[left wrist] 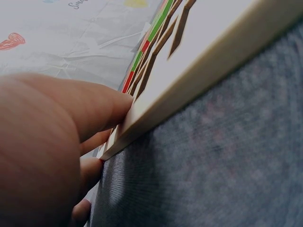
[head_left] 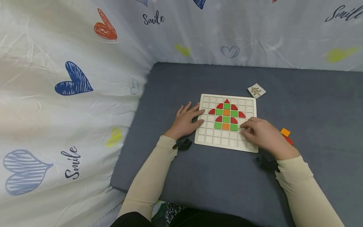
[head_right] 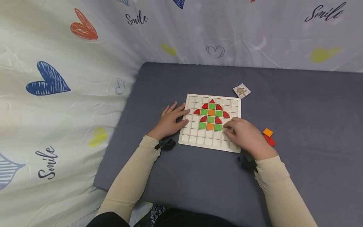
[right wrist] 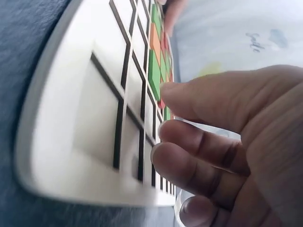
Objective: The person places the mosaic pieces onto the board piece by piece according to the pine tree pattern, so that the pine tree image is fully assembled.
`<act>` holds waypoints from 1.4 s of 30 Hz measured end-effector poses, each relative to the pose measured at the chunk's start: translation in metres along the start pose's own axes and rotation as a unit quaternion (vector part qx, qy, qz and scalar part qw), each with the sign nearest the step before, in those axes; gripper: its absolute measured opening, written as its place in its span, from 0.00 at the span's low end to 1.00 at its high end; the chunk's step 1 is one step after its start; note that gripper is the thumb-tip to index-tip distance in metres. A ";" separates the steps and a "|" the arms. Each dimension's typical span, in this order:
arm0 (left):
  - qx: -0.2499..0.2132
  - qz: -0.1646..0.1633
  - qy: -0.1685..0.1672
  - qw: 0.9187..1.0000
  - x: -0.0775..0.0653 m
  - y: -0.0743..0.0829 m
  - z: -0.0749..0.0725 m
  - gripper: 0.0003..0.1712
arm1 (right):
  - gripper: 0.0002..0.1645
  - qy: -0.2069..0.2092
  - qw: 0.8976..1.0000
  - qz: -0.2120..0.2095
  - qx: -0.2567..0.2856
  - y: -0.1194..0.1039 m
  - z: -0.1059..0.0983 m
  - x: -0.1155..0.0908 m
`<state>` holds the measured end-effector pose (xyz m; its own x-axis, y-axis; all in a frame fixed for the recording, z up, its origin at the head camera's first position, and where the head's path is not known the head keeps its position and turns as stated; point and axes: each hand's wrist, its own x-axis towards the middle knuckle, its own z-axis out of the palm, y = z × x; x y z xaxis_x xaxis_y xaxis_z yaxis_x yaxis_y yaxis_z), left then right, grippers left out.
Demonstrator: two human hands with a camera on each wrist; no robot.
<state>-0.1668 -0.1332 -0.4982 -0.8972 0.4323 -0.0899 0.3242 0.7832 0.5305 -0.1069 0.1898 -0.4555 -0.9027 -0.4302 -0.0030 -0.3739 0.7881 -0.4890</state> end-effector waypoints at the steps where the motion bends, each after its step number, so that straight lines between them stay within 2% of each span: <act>1: -0.001 -0.001 0.001 1.000 0.000 0.000 0.000 0.32 | 0.12 0.002 1.000 0.001 -0.001 0.001 0.000 -0.002; 7: 0.001 -0.006 0.002 1.000 -0.001 0.002 -0.001 0.32 | 0.10 0.028 0.999 0.013 -0.009 0.007 -0.003 -0.016; 13: 0.001 -0.004 0.002 1.000 -0.001 0.002 0.000 0.32 | 0.10 0.026 0.998 0.059 0.001 0.015 -0.013 -0.030; 19: 0.004 -0.002 0.002 1.000 0.001 0.003 0.000 0.32 | 0.12 0.031 0.995 0.100 0.001 0.033 -0.024 -0.045; 28: 0.008 -0.005 0.001 1.000 0.001 0.003 0.000 0.32 | 0.14 0.052 0.995 0.080 -0.016 0.054 -0.029 -0.062; 35: 0.010 -0.008 0.002 1.000 0.000 0.004 -0.001 0.32 | 0.18 0.020 0.993 0.106 -0.039 0.059 -0.032 -0.067; 42: 0.006 -0.006 0.007 1.000 0.000 0.004 -0.001 0.32 | 0.19 0.021 0.991 0.122 -0.050 0.062 -0.031 -0.069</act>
<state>-0.1657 -0.1303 -0.4949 -0.9052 0.4165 -0.0846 0.3165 0.7935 0.5198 -0.0744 0.2816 -0.4586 -0.9762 -0.2048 -0.0720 -0.1615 0.9069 -0.3891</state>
